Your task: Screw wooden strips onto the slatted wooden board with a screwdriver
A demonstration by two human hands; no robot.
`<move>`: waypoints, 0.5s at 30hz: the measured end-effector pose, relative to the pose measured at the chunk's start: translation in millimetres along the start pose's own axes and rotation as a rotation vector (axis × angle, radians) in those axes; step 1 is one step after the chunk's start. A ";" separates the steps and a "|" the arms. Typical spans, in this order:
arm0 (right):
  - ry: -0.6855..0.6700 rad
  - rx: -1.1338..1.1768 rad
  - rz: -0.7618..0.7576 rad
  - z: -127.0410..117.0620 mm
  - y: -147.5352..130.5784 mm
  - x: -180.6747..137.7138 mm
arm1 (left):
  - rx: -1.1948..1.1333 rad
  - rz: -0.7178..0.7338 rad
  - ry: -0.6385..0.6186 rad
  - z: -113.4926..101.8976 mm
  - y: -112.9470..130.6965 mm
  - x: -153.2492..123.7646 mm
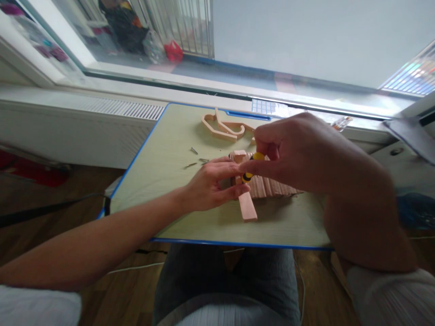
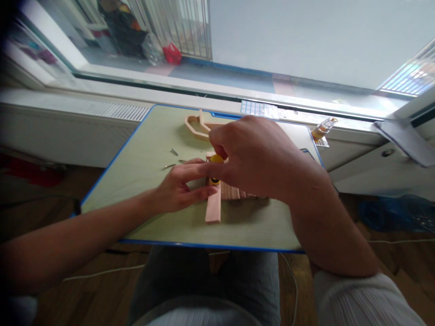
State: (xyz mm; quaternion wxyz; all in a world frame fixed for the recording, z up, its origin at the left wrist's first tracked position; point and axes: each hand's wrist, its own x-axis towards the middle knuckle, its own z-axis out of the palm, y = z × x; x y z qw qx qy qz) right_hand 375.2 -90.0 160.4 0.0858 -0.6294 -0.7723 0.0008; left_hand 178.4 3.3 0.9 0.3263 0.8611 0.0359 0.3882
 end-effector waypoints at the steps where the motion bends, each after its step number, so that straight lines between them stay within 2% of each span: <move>1: -0.010 -0.001 0.005 -0.1 0.0 0.0 | -0.006 -0.005 0.006 0.2 -0.1 -0.3; 9: -0.058 0.021 0.004 1.1 3.3 1.7 | -0.061 -0.059 0.008 0.1 -0.3 -0.9; 15: -0.106 0.167 -0.143 -8.6 5.9 -6.3 | -0.065 -0.002 0.015 0.7 -2.4 0.3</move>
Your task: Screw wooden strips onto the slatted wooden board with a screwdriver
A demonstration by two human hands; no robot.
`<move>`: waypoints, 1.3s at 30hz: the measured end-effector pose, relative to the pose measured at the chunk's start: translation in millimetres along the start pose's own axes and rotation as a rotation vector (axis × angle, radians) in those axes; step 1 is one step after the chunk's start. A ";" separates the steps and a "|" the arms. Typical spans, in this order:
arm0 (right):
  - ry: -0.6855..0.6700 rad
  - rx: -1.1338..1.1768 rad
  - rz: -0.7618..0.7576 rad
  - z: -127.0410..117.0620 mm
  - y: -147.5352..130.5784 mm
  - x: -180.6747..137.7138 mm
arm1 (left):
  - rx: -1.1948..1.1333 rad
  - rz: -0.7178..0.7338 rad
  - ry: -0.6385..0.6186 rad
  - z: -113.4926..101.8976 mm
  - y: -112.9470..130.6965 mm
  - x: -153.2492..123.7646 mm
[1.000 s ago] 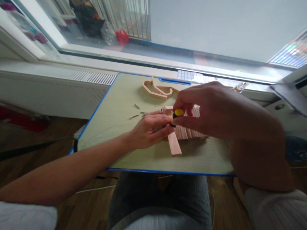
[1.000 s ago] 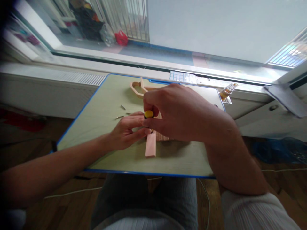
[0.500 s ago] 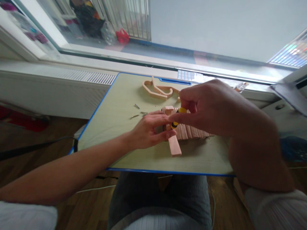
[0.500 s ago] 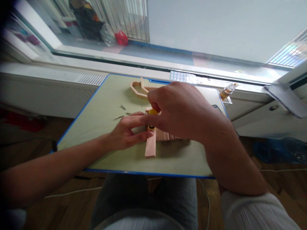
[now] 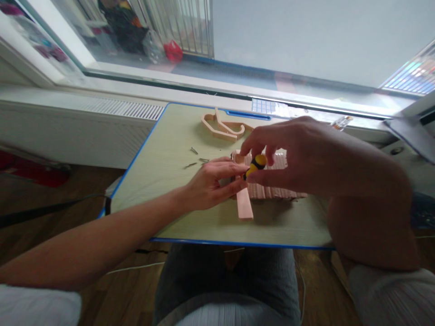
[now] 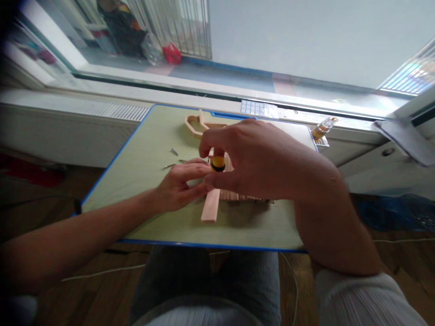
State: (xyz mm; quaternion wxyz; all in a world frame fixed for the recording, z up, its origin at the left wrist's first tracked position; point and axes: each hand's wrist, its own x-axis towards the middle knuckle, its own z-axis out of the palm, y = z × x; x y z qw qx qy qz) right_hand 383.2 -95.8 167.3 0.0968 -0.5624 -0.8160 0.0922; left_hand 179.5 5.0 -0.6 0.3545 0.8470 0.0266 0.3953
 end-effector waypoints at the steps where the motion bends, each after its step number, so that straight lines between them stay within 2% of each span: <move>1: -0.027 0.006 -0.024 -2.1 -0.9 -1.7 | 0.001 0.001 0.001 0.4 -0.4 -0.2; 4: -0.089 -0.004 -0.054 -4.6 -2.8 -3.4 | 0.007 0.019 0.005 1.5 -1.2 -1.6; 10: 0.007 -0.044 -0.094 6.6 -3.5 5.6 | -0.016 -0.071 0.027 1.1 -1.4 -4.8; 16: -0.005 -0.154 -0.013 9.8 -6.1 9.4 | 0.013 -0.067 -0.050 -1.4 -1.4 -6.8; 20: 0.038 -0.214 0.017 11.2 -5.5 10.7 | 0.088 -0.055 -0.094 -1.1 0.0 -8.4; 25: 0.018 -0.188 0.057 13.3 -4.8 11.6 | 0.127 -0.033 -0.085 0.6 1.3 -9.3; 39: 0.076 -0.215 0.153 22.2 -2.2 13.9 | 0.094 -0.005 -0.047 2.6 2.0 -8.8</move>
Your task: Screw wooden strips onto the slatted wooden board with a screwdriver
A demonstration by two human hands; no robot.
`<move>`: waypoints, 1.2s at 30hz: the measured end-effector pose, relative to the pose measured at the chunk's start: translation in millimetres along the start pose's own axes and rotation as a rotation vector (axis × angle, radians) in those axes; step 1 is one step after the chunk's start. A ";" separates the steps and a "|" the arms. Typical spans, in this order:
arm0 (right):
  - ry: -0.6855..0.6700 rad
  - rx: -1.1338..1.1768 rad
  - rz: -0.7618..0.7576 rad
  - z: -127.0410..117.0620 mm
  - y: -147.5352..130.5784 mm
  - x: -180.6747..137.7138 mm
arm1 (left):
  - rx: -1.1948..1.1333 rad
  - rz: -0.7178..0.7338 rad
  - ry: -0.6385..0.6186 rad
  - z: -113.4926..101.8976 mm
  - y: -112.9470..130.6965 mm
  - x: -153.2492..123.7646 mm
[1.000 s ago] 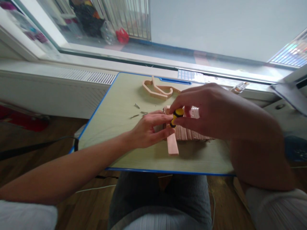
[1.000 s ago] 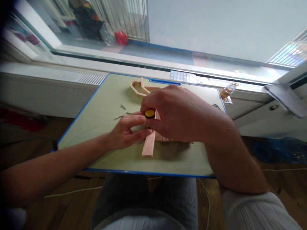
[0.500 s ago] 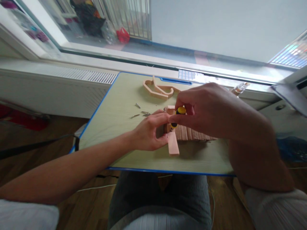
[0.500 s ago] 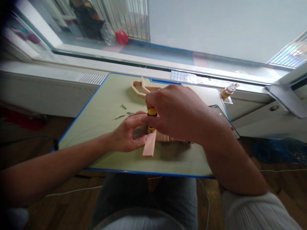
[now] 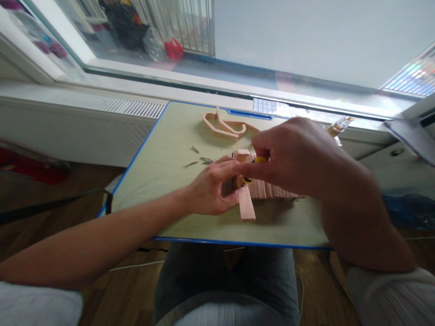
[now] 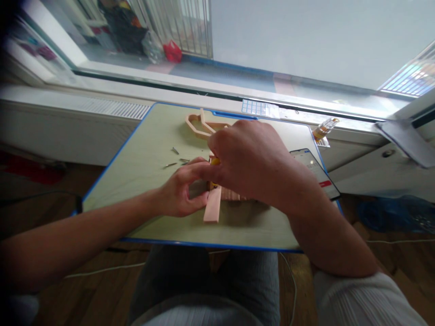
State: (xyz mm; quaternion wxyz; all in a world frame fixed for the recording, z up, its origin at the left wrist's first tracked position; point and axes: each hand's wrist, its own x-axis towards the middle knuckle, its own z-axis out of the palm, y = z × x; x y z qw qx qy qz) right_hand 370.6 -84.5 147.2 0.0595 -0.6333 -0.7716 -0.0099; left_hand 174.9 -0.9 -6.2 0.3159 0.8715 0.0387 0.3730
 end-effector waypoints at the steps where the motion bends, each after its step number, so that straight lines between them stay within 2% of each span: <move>1: -0.001 -0.001 0.006 0.0 0.1 -0.1 | -0.021 -0.009 0.006 -0.6 0.0 0.1; 9: 0.007 -0.012 -0.002 1.0 -1.8 2.4 | -0.185 -0.165 0.053 -2.2 1.3 4.0; 15: -0.018 0.234 -0.150 -16.8 6.0 -8.3 | -0.170 -0.075 0.047 -0.6 0.8 6.9; 19: -0.060 0.243 -0.268 -22.7 11.5 -12.5 | -0.159 -0.029 0.052 0.0 -0.4 6.1; 31: -0.063 0.251 -0.294 -22.3 12.1 -10.2 | -0.158 -0.122 0.032 -2.5 1.5 4.0; 36: -0.005 0.165 -0.285 -16.6 10.7 -9.5 | -0.138 -0.127 0.041 -0.7 -0.7 3.0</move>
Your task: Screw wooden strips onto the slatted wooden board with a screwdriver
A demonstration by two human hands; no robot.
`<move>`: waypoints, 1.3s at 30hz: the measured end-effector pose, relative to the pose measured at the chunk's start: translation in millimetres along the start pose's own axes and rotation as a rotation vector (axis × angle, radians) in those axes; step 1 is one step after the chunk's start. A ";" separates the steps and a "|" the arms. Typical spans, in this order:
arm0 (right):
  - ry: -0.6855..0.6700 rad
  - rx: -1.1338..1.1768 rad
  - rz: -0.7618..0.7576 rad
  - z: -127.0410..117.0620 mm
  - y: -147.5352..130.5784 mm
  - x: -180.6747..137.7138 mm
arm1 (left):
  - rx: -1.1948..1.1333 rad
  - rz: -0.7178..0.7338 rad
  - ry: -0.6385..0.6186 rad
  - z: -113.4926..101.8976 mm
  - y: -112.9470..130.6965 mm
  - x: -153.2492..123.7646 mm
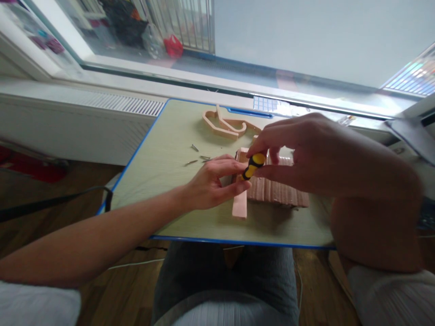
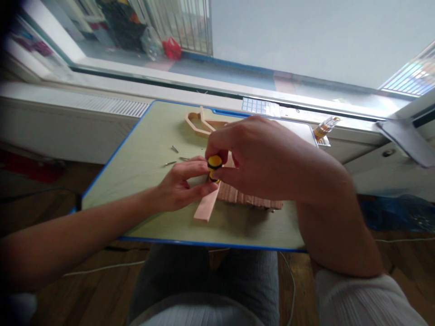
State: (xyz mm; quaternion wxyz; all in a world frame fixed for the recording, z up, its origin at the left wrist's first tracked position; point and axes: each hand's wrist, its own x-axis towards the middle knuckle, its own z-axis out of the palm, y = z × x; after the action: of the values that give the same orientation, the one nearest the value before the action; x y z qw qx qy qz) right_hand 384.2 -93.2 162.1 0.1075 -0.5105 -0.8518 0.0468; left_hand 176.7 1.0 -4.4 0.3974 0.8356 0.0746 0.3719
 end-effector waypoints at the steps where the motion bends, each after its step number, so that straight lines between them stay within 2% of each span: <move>1: 0.012 -0.015 0.007 1.3 -0.2 -0.1 | 0.006 0.004 0.004 0.3 -0.4 -0.3; 10: 0.033 -0.013 0.099 6.3 -5.0 1.8 | 0.099 0.004 0.000 2.1 5.6 -1.6; 23: 0.064 -0.112 0.167 14.9 -16.7 8.5 | 0.371 0.047 0.066 13.7 5.2 -6.9; 31: 0.034 -0.125 0.162 22.8 -16.4 13.2 | 0.259 0.200 0.066 10.3 -3.5 -4.6; 36: 0.017 -0.057 0.152 14.9 -10.5 8.4 | 0.231 0.137 0.032 9.4 -0.9 -4.6; 39: 0.015 0.066 0.080 4.0 -8.2 2.2 | 0.228 0.092 0.022 10.0 2.0 -5.4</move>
State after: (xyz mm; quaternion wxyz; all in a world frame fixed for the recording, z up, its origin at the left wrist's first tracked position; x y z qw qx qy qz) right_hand 375.2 -95.0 160.1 0.1288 -0.5407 -0.8279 0.0751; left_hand 179.3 -8.7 -10.0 0.2814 0.8739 0.0825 0.3877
